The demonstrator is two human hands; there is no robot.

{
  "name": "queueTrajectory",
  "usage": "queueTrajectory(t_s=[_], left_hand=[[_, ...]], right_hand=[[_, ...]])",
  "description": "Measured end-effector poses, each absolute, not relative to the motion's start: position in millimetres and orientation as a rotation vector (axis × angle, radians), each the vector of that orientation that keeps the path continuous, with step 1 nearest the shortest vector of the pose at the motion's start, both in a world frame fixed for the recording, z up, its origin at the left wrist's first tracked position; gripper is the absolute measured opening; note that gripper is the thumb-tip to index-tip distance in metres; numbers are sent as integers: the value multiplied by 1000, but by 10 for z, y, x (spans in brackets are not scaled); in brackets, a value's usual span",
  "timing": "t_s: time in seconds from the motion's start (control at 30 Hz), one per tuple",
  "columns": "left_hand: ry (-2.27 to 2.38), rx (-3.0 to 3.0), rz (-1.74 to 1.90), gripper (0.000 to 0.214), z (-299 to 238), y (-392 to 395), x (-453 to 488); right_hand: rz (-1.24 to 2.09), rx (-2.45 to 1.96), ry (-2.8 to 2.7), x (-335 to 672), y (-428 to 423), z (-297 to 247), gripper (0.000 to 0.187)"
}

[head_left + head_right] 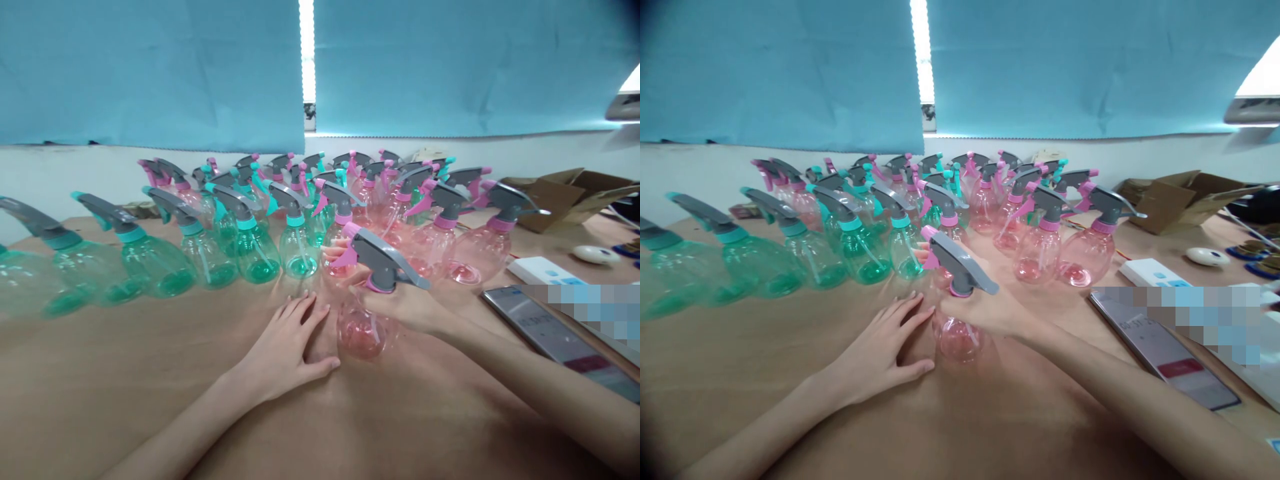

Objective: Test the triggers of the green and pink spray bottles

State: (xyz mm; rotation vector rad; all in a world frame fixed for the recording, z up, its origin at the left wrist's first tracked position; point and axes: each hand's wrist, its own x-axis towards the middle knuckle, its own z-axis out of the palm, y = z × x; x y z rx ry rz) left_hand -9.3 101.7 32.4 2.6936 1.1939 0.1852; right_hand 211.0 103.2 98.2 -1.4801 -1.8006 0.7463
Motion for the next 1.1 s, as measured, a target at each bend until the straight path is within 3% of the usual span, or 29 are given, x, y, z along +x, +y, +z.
queueTrajectory(t_s=[0.67, 0.83, 1.1], left_hand=[[1193, 2695, 152, 79, 348, 1014, -92], [1195, 2703, 152, 79, 342, 1014, -93], [1180, 2687, 188, 79, 336, 1019, -94]], right_hand=[[709, -1374, -1846, 2091, 1031, 1013, 16], [698, -1309, -1863, 2095, 1045, 1004, 6], [751, -1362, -1824, 2122, 1015, 1070, 9]])
